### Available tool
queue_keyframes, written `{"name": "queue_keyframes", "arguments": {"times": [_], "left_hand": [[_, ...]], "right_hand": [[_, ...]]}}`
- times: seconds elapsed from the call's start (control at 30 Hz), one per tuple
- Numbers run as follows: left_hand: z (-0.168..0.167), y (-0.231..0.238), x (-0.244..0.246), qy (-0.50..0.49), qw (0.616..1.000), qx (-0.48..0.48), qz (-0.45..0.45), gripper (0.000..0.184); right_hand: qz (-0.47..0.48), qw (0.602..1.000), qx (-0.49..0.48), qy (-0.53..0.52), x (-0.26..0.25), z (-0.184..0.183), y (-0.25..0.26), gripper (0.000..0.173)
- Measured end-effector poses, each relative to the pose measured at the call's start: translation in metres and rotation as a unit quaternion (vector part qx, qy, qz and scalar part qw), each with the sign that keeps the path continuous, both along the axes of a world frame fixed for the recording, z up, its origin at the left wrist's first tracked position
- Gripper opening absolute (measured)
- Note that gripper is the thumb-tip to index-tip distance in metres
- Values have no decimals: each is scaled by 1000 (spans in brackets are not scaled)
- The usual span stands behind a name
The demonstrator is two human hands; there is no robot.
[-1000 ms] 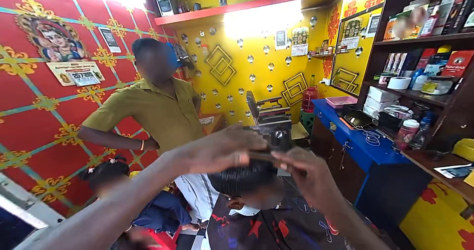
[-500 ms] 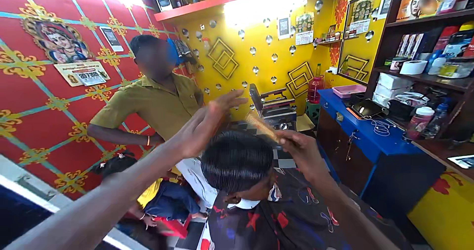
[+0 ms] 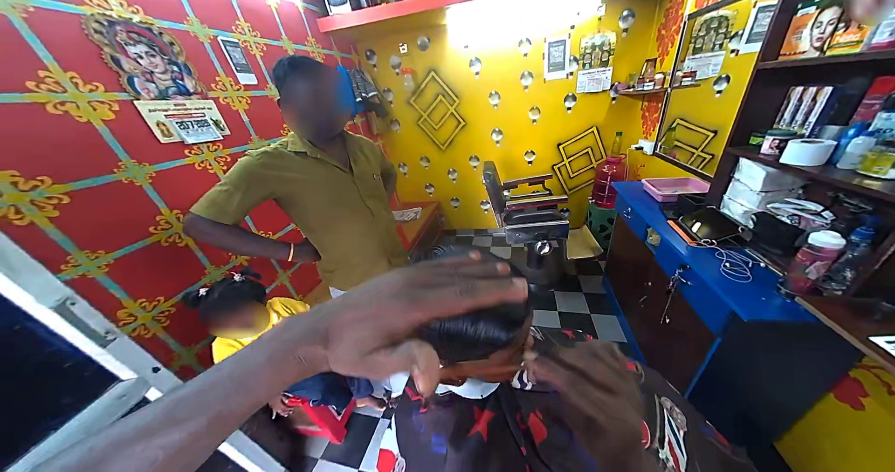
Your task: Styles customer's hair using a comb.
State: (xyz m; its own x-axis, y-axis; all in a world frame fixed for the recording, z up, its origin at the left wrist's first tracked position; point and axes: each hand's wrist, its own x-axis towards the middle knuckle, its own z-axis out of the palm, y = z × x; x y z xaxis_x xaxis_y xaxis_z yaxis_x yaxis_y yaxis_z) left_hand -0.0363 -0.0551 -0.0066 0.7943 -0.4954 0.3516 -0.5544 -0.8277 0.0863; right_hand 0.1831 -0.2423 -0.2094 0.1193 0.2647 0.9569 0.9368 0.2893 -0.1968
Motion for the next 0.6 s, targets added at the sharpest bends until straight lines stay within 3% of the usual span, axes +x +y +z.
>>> {"name": "queue_keyframes", "arguments": {"times": [0.1,0.2,0.3,0.4,0.5,0.6], "left_hand": [[18,9,-15,-55,989,-123,66,101],[16,20,-31,-97,962,-239,91,103],[-9,32,-56,-121,940,-293,127,97],[-41,36,-77,-179,907,-359,132,97],[-78,24,-92,-275,836,-458,124,96],[-133,13,-106,-326,734,-565,191,88]], "right_hand": [[26,996,23,77,0,46,3,22],[8,999,-21,31,10,36,7,26],[-63,991,-91,-80,4,13,-2,26],[-51,987,-104,-109,-16,44,-12,24],[-24,995,-61,-76,-38,105,-7,22],[-81,985,-102,-115,-64,129,3,23]]}}
